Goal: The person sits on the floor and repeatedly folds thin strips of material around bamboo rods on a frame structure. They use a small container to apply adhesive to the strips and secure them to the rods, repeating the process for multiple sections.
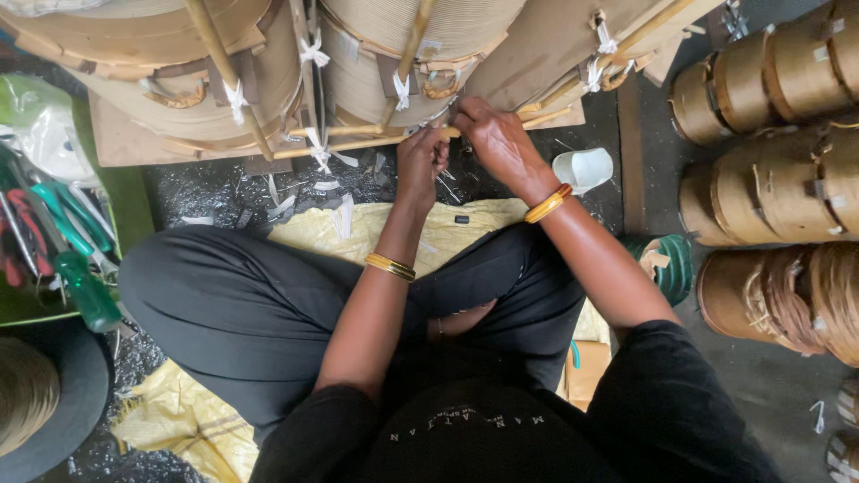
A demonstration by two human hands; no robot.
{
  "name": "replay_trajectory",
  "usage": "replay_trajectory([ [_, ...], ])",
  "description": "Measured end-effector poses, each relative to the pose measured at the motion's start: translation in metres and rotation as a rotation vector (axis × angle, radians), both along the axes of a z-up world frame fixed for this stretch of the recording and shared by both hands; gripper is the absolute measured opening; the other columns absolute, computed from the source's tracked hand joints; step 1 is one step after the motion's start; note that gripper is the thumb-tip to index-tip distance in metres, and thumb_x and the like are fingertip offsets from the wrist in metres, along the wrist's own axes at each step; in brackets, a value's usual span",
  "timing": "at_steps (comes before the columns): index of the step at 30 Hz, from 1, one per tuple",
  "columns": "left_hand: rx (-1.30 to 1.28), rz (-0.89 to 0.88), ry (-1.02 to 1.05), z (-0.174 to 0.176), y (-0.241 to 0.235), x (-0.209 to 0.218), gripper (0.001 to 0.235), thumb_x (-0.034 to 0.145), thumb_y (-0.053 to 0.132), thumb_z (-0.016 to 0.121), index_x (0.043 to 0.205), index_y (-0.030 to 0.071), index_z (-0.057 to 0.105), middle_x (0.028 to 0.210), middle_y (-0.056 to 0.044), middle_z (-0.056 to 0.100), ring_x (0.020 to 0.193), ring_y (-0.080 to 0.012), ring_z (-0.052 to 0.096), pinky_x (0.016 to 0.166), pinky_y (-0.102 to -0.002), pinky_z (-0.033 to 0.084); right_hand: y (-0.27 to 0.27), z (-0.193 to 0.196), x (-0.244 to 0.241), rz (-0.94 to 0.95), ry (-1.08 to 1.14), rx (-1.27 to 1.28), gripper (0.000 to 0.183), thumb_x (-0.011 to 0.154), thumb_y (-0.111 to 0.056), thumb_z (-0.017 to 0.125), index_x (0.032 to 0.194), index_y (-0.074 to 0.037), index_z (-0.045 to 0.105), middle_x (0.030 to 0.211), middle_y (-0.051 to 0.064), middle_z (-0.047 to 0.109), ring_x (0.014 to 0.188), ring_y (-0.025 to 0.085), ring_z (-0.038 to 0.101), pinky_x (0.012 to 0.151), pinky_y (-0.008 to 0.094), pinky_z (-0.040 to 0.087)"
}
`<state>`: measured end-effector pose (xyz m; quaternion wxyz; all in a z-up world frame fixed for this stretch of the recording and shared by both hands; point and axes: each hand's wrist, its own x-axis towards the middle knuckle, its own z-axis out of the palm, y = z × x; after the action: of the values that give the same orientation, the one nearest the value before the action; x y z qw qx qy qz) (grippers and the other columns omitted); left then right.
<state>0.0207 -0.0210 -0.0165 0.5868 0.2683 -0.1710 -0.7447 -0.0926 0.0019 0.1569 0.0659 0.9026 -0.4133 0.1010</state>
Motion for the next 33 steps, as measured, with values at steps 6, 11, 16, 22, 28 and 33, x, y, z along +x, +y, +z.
replay_trajectory([
  [6, 0.031, 0.063, 0.292, 0.010, 0.015, -0.019, 0.016, 0.093, 0.011, 0.063, 0.109, 0.007, 0.064, 0.102, -0.003, 0.070, 0.097, -0.0144, 0.067, 0.091, -0.033, 0.055, -0.023, -0.034, 0.012, -0.283, -0.037, -0.057, 0.004, 0.089, -0.005, 0.064, 0.091, -0.001, 0.065, 0.098, 0.017, 0.064, 0.093, 0.036, 0.070, 0.072, 0.046, 0.054],
  [11, 0.198, 0.175, 0.445, -0.007, -0.014, -0.047, 0.018, 0.097, 0.009, 0.069, 0.114, 0.006, 0.065, 0.106, -0.005, 0.067, 0.101, -0.0178, 0.064, 0.092, -0.035, 0.052, -0.032, -0.042, 0.005, -0.386, -0.125, -0.074, 0.010, 0.086, -0.005, 0.068, 0.094, -0.001, 0.064, 0.096, 0.020, 0.065, 0.086, 0.041, 0.066, 0.070, 0.050, 0.052],
  [16, 0.399, 0.256, 0.207, -0.005, -0.031, -0.052, 0.018, 0.092, 0.008, 0.075, 0.106, 0.000, 0.069, 0.093, -0.008, 0.067, 0.082, -0.0193, 0.065, 0.072, -0.031, 0.058, 0.023, -0.065, -0.054, -0.021, -0.311, -0.372, 0.033, 0.082, -0.001, 0.061, 0.114, 0.001, 0.061, 0.117, 0.023, 0.066, 0.107, 0.040, 0.066, 0.089, 0.048, 0.056],
  [22, 0.418, 0.400, 0.063, 0.020, -0.024, -0.065, 0.014, 0.089, 0.006, 0.073, 0.098, -0.005, 0.068, 0.075, -0.010, 0.068, 0.060, -0.0176, 0.066, 0.054, -0.026, 0.055, 0.068, -0.123, -0.225, -0.869, -0.414, -0.206, 0.045, 0.095, -0.014, 0.070, 0.135, -0.002, 0.054, 0.123, 0.021, 0.068, 0.115, 0.044, 0.060, 0.099, 0.053, 0.045],
  [28, 0.407, 0.341, 0.230, 0.017, -0.021, -0.056, 0.019, 0.091, 0.014, 0.076, 0.105, 0.004, 0.066, 0.085, -0.003, 0.066, 0.075, -0.0140, 0.064, 0.067, -0.025, 0.055, 0.042, -0.181, -0.304, -1.028, -0.091, 0.051, 0.087, 0.088, -0.038, 0.081, 0.154, -0.002, 0.036, 0.135, 0.027, 0.061, 0.129, 0.043, 0.050, 0.108, 0.061, 0.027],
  [33, 0.349, 0.319, 0.297, 0.005, -0.019, -0.059, 0.022, 0.091, 0.018, 0.076, 0.107, 0.007, 0.065, 0.092, -0.004, 0.065, 0.083, -0.0159, 0.064, 0.072, -0.026, 0.054, 0.035, -0.195, -0.315, -0.927, -0.059, 0.063, 0.089, 0.087, -0.035, 0.077, 0.156, -0.003, 0.030, 0.122, 0.015, 0.072, 0.134, 0.038, 0.049, 0.111, 0.062, 0.022],
])
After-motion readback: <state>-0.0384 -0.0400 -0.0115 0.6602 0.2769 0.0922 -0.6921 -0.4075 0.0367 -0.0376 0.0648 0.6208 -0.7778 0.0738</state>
